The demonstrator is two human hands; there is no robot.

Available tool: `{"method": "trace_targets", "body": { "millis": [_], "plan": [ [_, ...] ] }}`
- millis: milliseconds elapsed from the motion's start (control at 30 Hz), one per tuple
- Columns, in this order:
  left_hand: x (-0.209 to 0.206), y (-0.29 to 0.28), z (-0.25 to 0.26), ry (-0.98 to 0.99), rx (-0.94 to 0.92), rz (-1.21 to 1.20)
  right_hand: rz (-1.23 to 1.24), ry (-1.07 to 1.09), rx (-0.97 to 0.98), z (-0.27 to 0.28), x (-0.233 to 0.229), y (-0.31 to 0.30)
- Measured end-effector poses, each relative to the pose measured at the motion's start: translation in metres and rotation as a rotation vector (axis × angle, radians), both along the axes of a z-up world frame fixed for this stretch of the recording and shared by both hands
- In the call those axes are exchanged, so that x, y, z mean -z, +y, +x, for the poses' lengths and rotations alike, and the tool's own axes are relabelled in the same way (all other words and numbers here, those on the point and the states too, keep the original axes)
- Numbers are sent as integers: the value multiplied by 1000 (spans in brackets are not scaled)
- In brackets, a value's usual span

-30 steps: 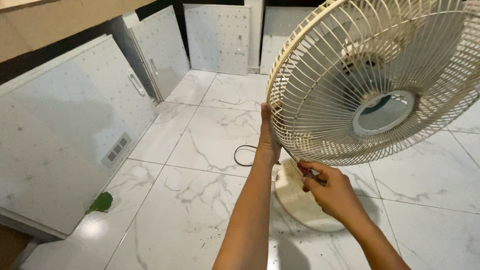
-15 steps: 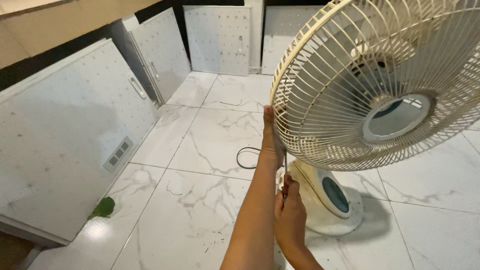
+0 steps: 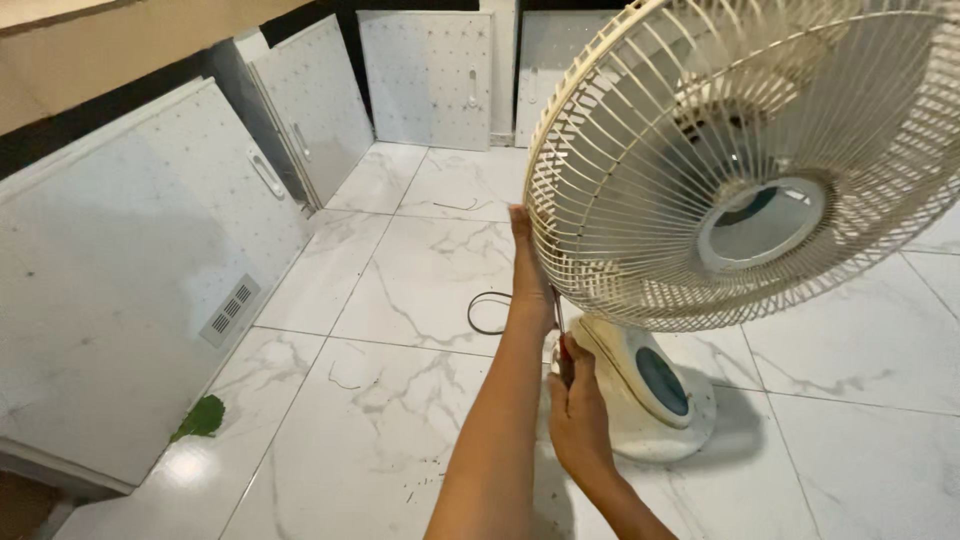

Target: The person disassembles a standing fan by first removing the front grille with a screwdriver, then unscrewing the central nut to remove the fan blades, and finally detaching the rear grille. The parts are placed on the floor.

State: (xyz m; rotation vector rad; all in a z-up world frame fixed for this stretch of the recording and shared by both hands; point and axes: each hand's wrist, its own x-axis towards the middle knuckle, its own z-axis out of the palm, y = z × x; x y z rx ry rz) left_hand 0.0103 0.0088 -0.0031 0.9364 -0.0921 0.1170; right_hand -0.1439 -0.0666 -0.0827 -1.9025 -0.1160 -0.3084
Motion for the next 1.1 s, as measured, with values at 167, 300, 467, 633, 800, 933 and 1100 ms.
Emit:
{"method": "trace_targets", "body": {
  "millis": [167,300,467,633,800,933,1100],
  "plan": [
    [-19,10,-3,-7,12,-56,-91,-76,-20,-1,-35,-22],
    [-34,19,-9,207,43,17,-142,96,24,-4,-38,-30],
    [-25,20,-12,166,61,-21,-218,173,170,-16,-21,-49],
    [16,-7,-12,144,-11,-135,-190,284,194,-12,-17,-60],
    [46,-29,-8,122,8,-369,-161,184,264,-13,-10,-59],
    [55,-47,-11,85,-5,-448,-126,16,262,-12,-7,-61],
    [56,-51,-11,181,-52,-419,-76,160,281,-8,-3,-61]
  ]
}}
